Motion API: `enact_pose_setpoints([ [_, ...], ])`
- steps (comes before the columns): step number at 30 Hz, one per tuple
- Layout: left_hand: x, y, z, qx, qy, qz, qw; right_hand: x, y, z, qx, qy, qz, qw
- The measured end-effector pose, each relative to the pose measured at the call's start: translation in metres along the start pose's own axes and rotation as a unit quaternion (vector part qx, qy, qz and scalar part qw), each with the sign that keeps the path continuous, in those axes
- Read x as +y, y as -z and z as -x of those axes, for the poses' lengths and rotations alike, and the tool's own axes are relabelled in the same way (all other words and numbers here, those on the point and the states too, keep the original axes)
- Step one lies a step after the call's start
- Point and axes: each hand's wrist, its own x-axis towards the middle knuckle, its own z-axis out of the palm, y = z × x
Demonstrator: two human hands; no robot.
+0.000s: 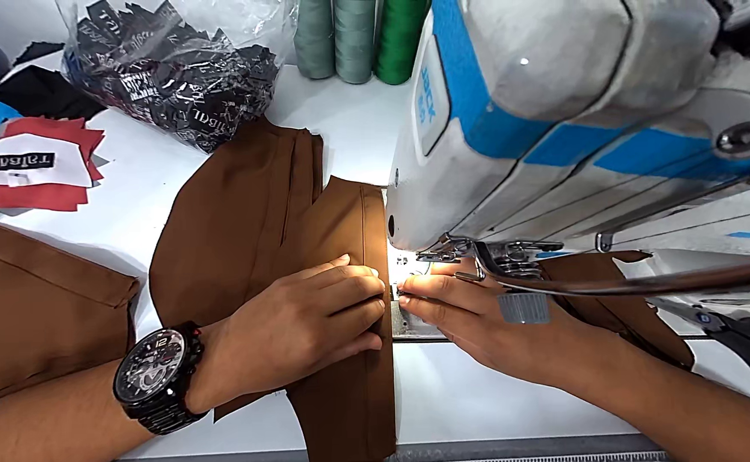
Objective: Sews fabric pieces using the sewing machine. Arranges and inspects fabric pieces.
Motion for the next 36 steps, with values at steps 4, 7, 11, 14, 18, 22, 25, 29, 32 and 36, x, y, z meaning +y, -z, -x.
enact_pose_setpoints([
  [4, 0.0, 0.0, 0.0, 0.001, 0.0, -0.003, 1.0, 0.0, -0.003, 0.0, 0.005, 0.004, 0.01, 1.0],
  [7, 0.0, 0.0, 0.0, 0.001, 0.001, 0.001, 1.0, -0.001, -0.003, -0.001, 0.003, 0.008, 0.011, 1.0],
  [11, 0.0, 0.0, 0.0, 0.001, 0.002, 0.001, 1.0, -0.002, -0.003, -0.001, 0.006, 0.008, 0.009, 1.0],
  [14, 0.0, -0.001, 0.0, 0.002, 0.002, 0.002, 1.0, -0.003, -0.004, -0.001, 0.003, 0.009, 0.008, 1.0],
  [18, 0.0, -0.001, 0.0, 0.001, 0.002, 0.001, 1.0, -0.003, -0.004, -0.002, 0.0, 0.011, 0.014, 1.0],
  [22, 0.0, -0.001, 0.001, -0.005, -0.001, -0.002, 1.0, -0.003, -0.004, -0.002, 0.002, 0.011, 0.007, 1.0],
  [25, 0.001, 0.001, 0.0, -0.013, -0.006, -0.012, 1.0, 0.001, 0.0, 0.002, 0.013, -0.016, -0.002, 1.0],
  [29, 0.003, 0.002, 0.0, -0.018, 0.0, -0.024, 1.0, 0.007, 0.002, 0.006, 0.001, -0.034, -0.014, 0.999],
  [32, 0.005, 0.003, 0.0, -0.022, 0.01, -0.03, 0.999, 0.006, 0.001, 0.004, -0.008, -0.029, -0.017, 0.999],
  [36, 0.006, 0.003, -0.001, -0.012, 0.009, -0.04, 0.999, 0.008, -0.001, 0.004, -0.012, -0.032, -0.02, 0.999],
])
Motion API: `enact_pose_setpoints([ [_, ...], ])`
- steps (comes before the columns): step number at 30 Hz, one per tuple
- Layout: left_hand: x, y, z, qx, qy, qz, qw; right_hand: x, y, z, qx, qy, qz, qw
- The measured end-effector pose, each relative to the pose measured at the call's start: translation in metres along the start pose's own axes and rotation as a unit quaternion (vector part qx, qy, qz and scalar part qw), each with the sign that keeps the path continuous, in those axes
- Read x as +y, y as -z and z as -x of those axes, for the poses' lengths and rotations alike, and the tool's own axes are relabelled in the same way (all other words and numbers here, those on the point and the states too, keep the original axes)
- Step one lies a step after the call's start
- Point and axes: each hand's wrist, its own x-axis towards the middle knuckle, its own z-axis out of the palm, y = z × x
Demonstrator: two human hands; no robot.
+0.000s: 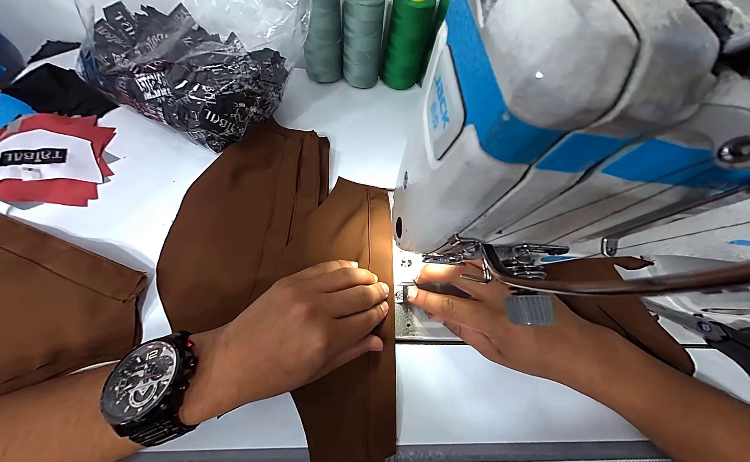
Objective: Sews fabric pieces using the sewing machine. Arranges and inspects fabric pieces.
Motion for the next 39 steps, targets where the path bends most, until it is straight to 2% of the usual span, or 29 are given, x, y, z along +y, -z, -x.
enact_pose_setpoints([
  [3, 0.0, 0.001, 0.0, 0.0, -0.004, 0.006, 1.0, -0.002, -0.001, -0.001, -0.009, 0.009, -0.018, 1.0],
  [7, 0.0, 0.0, 0.0, -0.001, -0.001, 0.006, 1.0, 0.001, -0.005, -0.001, -0.006, -0.018, -0.002, 1.0],
  [15, -0.001, -0.001, 0.001, -0.007, 0.004, 0.028, 1.0, -0.007, -0.006, -0.006, -0.006, 0.005, 0.007, 1.0],
  [26, 0.001, -0.001, 0.0, -0.006, 0.014, 0.03, 0.999, -0.009, -0.014, -0.011, 0.023, 0.005, -0.011, 1.0],
  [39, -0.004, 0.003, 0.0, -0.002, -0.033, -0.018, 0.999, -0.015, -0.022, -0.009, 0.046, -0.009, 0.016, 0.999],
])
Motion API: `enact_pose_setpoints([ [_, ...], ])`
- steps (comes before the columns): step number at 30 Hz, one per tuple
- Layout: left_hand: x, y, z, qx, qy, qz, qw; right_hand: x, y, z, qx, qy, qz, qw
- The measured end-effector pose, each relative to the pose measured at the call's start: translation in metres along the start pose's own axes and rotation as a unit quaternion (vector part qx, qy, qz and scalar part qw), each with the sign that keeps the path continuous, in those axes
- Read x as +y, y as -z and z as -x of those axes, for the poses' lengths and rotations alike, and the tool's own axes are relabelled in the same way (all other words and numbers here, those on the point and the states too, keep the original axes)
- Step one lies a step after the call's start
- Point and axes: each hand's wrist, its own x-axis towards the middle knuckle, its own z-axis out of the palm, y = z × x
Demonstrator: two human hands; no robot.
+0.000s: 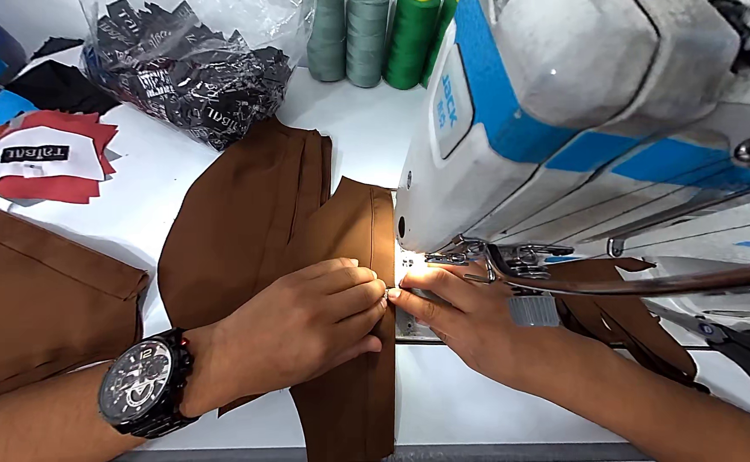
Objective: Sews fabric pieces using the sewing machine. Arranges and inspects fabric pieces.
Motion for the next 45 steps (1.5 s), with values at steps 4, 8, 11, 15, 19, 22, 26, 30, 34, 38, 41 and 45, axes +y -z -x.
enact_pose_setpoints([
  [4, -0.003, 0.002, 0.0, -0.016, -0.006, 0.006, 1.0, -0.001, 0.005, -0.001, -0.026, 0.001, 0.01, 1.0],
  [8, -0.002, 0.006, 0.002, -0.033, 0.004, 0.0, 0.999, -0.001, 0.005, -0.001, -0.024, 0.003, 0.005, 1.0],
  [11, 0.005, 0.006, 0.003, -0.041, 0.022, -0.012, 0.999, 0.0, 0.016, 0.001, -0.041, 0.021, 0.035, 0.998],
  [15, 0.004, 0.003, 0.006, -0.034, 0.034, -0.018, 0.999, -0.001, 0.035, 0.005, 0.016, 0.016, 0.025, 0.999],
  [19, -0.012, -0.004, -0.003, -0.041, 0.035, -0.017, 0.998, 0.006, 0.032, 0.009, 0.011, 0.003, 0.037, 0.999],
  [22, -0.025, -0.013, -0.01, -0.075, 0.046, 0.01, 0.996, 0.012, 0.031, 0.01, -0.006, -0.021, 0.055, 0.998],
  [26, -0.02, -0.013, -0.017, -0.039, 0.042, 0.011, 0.998, 0.014, 0.034, 0.01, 0.006, -0.053, 0.078, 0.995],
  [30, -0.017, -0.015, -0.016, -0.033, 0.044, 0.014, 0.998, 0.012, 0.035, 0.008, -0.012, -0.061, 0.064, 0.996],
  [34, -0.015, -0.015, -0.018, -0.028, 0.039, 0.012, 0.999, 0.01, 0.037, 0.004, -0.073, -0.053, 0.047, 0.995],
  [38, -0.014, -0.015, -0.021, -0.027, 0.041, 0.019, 0.999, 0.011, 0.033, 0.004, -0.091, -0.056, 0.048, 0.993],
  [41, -0.014, -0.016, -0.021, -0.025, 0.042, 0.024, 0.999, 0.011, 0.033, 0.001, -0.085, -0.07, 0.051, 0.993],
  [45, -0.017, -0.014, -0.02, -0.023, 0.043, 0.025, 0.999, 0.004, 0.044, -0.006, -0.104, -0.094, 0.045, 0.989],
])
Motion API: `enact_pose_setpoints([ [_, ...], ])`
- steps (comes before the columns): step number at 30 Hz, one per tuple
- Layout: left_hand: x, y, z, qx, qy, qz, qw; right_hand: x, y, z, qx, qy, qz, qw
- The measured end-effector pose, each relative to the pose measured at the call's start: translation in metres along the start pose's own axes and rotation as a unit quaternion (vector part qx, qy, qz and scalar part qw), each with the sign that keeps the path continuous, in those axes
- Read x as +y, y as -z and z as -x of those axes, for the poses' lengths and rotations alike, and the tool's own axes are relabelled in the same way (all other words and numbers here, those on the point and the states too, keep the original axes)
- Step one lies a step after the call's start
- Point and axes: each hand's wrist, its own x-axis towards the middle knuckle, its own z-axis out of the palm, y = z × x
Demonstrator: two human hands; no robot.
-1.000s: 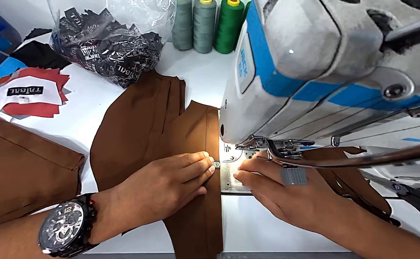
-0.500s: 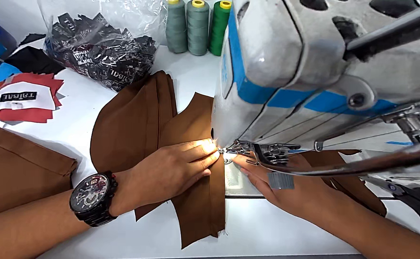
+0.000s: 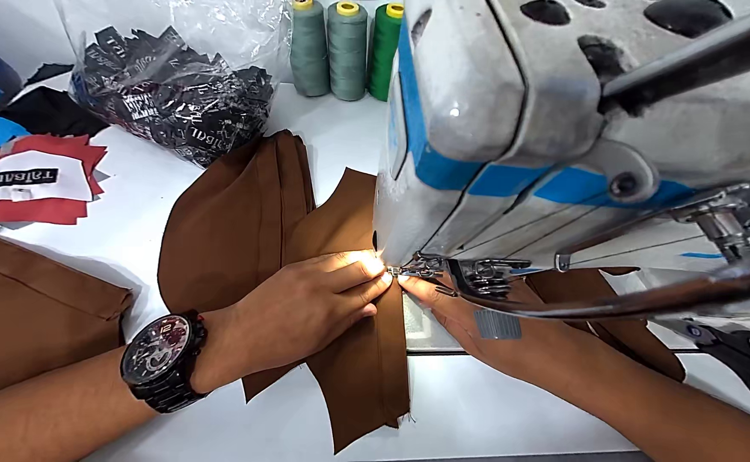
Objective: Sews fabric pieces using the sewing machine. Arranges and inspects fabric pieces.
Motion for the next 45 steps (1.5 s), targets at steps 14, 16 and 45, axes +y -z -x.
enact_pose_setpoints([
  [14, -0.001, 0.004, 0.01, -0.007, 0.008, 0.011, 1.0, 0.005, -0.003, 0.005, 0.029, 0.026, 0.007, 0.999],
  [16, -0.002, 0.004, 0.011, -0.008, 0.006, 0.007, 1.0, 0.005, -0.003, 0.005, 0.031, 0.027, 0.007, 0.999],
  [45, 0.02, 0.01, 0.027, -0.008, -0.05, 0.024, 0.998, 0.002, -0.026, 0.002, 0.098, 0.049, -0.12, 0.987],
])
